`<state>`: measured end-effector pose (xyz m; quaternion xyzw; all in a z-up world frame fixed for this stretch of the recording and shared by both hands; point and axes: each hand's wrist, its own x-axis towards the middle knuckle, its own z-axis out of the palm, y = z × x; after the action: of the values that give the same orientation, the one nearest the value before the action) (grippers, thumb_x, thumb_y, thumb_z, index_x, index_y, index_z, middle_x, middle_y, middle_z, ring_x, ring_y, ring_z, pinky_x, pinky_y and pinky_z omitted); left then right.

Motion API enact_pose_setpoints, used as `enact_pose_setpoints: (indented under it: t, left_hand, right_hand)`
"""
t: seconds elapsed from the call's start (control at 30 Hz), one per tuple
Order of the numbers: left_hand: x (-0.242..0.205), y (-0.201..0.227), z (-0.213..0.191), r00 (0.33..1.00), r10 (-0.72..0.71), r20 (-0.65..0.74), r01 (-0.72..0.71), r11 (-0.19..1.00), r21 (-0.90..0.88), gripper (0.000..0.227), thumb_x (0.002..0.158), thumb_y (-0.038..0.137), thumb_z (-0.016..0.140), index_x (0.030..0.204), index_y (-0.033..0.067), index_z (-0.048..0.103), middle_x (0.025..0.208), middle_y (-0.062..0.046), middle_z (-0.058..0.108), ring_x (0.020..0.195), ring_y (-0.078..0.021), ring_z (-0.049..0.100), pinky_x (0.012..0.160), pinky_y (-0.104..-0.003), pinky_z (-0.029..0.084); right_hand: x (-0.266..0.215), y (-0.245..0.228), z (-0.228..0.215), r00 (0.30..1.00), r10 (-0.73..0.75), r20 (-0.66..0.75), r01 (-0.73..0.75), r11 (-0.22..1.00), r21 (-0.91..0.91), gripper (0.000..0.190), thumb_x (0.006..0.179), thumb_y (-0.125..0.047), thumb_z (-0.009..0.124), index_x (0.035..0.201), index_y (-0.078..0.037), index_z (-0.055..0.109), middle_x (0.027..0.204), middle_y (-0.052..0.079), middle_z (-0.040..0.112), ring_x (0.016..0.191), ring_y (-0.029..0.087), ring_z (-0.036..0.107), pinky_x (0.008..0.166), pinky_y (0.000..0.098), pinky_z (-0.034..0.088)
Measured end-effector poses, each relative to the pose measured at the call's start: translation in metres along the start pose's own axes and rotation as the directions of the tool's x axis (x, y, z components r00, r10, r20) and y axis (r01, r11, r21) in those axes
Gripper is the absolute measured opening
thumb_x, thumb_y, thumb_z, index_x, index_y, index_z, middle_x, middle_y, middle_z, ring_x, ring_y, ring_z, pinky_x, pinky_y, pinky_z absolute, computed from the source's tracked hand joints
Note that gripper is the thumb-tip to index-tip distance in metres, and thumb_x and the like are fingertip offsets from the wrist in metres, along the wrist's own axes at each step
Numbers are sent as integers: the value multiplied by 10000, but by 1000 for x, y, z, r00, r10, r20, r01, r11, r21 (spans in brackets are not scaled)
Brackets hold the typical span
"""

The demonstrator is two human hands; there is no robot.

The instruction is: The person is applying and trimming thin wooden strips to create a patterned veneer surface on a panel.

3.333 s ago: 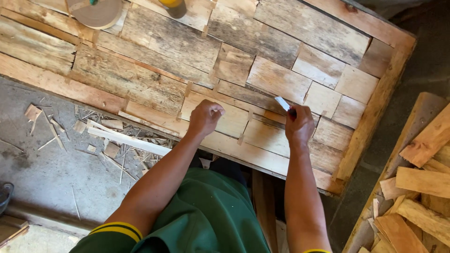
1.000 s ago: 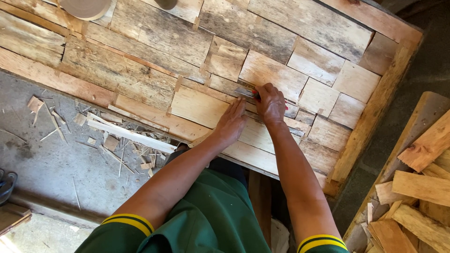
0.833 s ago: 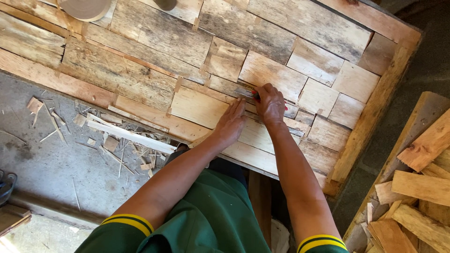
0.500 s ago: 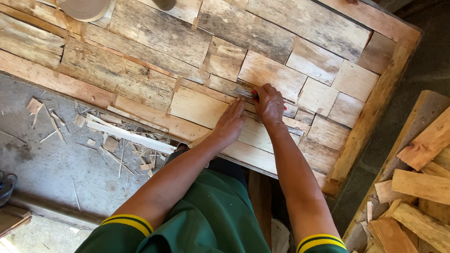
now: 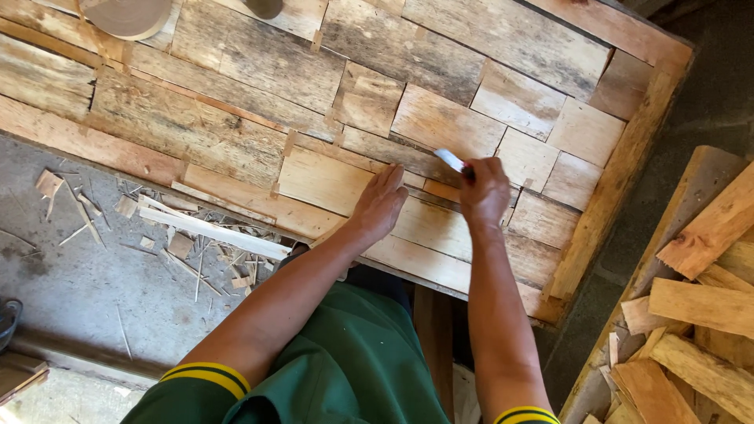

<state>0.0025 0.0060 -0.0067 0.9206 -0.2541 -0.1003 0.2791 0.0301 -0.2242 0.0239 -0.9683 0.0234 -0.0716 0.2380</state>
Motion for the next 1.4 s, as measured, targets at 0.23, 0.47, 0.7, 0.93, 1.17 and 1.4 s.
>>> enact_pose_setpoints:
  t: [0.23,0.47,0.7,0.93,1.17,1.4]
  left_hand:
    - [10,6,-13,1000,-14,26,12,998,62,200,871,34,590,1036,-55,658,1488,-299,448,1420,-429,410,1156,-502,360]
    - [3,-2,-6,999,36,-13,-34,995,96,214,871,46,601,1046,-64,657,1473,-305,458,1410,-439,412,1144,-502,356]
    - [5,-3,-3,1000,11,7,-12,994,111,230,849,24,607,1056,-60,660,1465,-291,466,1406,-421,418,1143,-501,357]
    - [7,3,-7,1000,1,14,-3,992,122,168,881,35,592,1007,-53,659,1484,-294,458,1399,-415,437,1134,-506,375]
    - [9,-2,1,1000,-12,26,8,990,141,220,881,72,572,1046,-33,673,1500,-293,437,1414,-423,408,1118,-539,357]
    - [7,-3,5,997,-49,61,43,994,96,240,933,110,535,1081,-26,666,1531,-286,398,1442,-425,360,1140,-575,309]
  right_hand:
    - [-11,20,-40,995,72,73,-70,997,-35,166,863,-47,789,1016,-108,768,1036,94,698,860,327,696,745,453,553]
    - [-19,21,-36,981,23,192,-21,1000,-12,391,829,-53,783,1207,-144,741,1105,82,668,980,335,675,824,446,546]
    - [-14,10,-40,972,59,226,-49,997,-52,366,811,-45,783,1164,-130,740,1121,82,659,954,338,675,819,453,545]
    - [3,1,-22,992,27,125,-27,1000,-2,204,833,-67,792,1028,-110,752,1059,90,671,932,343,679,812,454,551]
    - [23,4,2,973,-179,144,194,975,-104,146,834,-124,809,967,-139,748,1014,62,672,961,293,669,832,453,506]
    - [24,6,8,962,-166,218,203,966,-159,101,870,-138,778,967,-143,750,1025,60,668,991,287,663,863,444,499]
